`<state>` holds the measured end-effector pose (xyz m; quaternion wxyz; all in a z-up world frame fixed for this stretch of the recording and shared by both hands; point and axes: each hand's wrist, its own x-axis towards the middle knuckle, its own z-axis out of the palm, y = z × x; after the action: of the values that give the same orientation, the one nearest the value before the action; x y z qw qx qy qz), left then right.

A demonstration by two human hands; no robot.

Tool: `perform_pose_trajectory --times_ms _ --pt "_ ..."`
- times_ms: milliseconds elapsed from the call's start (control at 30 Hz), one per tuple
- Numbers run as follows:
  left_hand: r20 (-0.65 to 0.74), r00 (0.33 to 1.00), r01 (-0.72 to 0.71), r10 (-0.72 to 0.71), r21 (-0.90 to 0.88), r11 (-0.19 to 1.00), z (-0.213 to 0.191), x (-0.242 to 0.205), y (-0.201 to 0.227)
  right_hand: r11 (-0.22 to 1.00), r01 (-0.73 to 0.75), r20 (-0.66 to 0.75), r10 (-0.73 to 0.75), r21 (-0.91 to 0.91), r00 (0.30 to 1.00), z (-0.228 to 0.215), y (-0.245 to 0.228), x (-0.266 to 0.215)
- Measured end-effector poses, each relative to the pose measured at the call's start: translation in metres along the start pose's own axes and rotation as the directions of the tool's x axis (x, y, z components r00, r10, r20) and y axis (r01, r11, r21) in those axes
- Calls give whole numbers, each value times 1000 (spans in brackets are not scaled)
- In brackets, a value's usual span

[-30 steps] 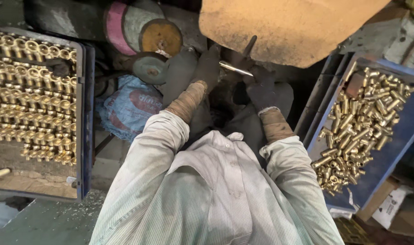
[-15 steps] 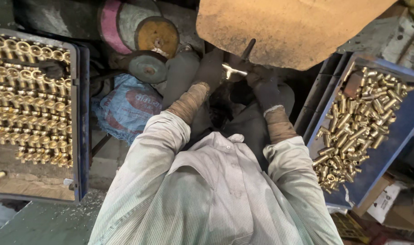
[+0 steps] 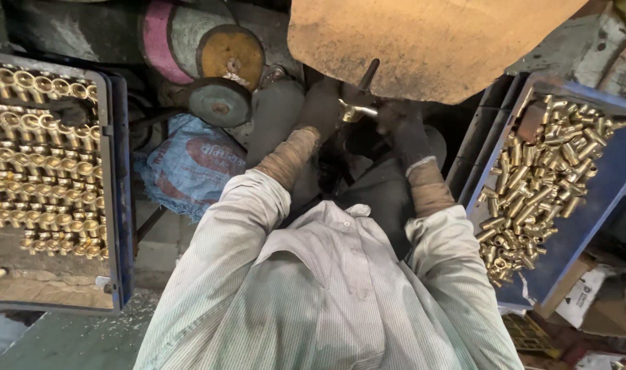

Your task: The person sits on the floor and uses a bench grinder to smooth or shape small brass-colored metal parts. They pick up parts from a blue bin, hold them against the spinning grinding wheel, and place the finished parts into a wooden tray with slots.

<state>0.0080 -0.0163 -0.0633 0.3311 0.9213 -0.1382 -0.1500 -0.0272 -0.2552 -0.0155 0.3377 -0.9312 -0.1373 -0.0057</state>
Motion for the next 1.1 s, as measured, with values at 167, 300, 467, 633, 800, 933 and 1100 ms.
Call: perform_pose_trajectory --times_ms 167,300,467,633,800,933,1100 --pt "-110 982 130 -153 -194 972 -2 -8 -8 924 373 110 -364 -80 925 -3 -13 15" --pt "-22 971 215 -238 -351 911 5 -5 -12 274 -770 512 614 576 601 0 -15 15" --pt "-113 993 8 -40 -268 963 25 -2 -12 302 -784 476 659 543 583 3 10 1" --pt "-81 995 46 -61 -176 983 15 -3 -19 622 -602 398 452 501 798 20 26 4" --pt "-76 989 111 -130 -221 969 13 -4 -6 225 -766 517 622 602 588 15 27 2" --pt "-17 976 203 -218 -295 934 4 -2 -5 946 -177 282 98 272 955 5 23 12" --pt "-43 923 310 -384 -508 804 1 -1 -14 315 -797 546 596 516 589 6 -8 30"
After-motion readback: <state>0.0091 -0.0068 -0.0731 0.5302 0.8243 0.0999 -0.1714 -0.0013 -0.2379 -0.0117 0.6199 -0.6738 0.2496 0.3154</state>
